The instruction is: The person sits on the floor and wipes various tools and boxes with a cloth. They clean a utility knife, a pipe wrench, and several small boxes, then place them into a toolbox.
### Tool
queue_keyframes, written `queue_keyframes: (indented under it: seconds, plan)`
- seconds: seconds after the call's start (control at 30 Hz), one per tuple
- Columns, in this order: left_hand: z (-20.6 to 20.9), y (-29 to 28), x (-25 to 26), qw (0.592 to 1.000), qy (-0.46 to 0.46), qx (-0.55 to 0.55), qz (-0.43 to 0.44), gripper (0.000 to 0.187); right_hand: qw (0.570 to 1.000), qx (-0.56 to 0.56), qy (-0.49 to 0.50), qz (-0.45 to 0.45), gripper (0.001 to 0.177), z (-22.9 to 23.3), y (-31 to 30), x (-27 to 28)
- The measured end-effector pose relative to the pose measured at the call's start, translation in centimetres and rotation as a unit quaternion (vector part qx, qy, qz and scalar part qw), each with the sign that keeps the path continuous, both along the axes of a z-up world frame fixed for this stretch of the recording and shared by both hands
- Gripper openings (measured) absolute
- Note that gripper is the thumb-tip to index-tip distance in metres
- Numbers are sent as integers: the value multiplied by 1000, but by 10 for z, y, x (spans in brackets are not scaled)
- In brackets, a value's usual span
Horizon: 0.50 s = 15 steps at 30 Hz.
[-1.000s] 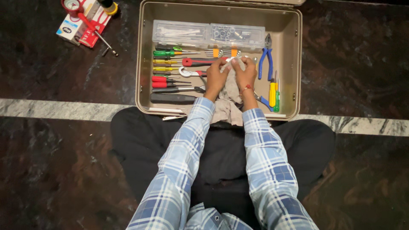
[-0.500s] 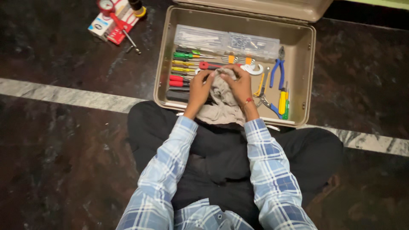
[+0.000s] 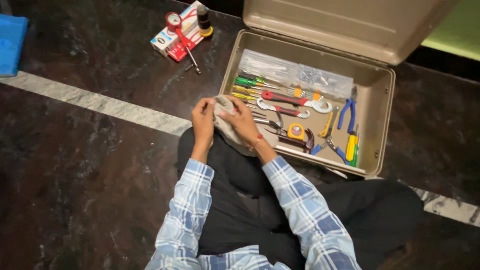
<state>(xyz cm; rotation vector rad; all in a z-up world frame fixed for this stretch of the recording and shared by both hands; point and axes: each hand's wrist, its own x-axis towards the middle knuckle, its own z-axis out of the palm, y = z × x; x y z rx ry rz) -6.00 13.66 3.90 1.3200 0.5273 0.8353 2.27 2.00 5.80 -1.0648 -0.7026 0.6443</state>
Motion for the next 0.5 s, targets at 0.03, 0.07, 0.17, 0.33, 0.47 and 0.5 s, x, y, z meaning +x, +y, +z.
queue_keyframes:
  seconds: [0.03, 0.07, 0.17, 0.33, 0.47, 0.5]
  plan:
    - [-7, 7, 5, 999, -19, 3, 26, 19, 999, -3, -41, -6, 51, -6, 18, 2]
    - [-13, 14, 13, 998, -39, 7, 52, 19, 997, -6, -82, -13, 52, -11, 33, 6]
    - [-31, 42, 31, 990, -4, 25, 140, 19, 991, -24, -128, -24, 49, -29, 75, 12]
    - [-64, 91, 61, 960, 114, 86, 241, 20, 929, -130, -315, -141, 44, -35, 107, 23]
    - [-89, 132, 90, 925, 139, 192, 295, 14, 910, -138, -354, -166, 36, -24, 108, 15]
    - [-95, 139, 95, 915, 136, 230, 301, 12, 902, -134, -371, -177, 35, -23, 105, 10]
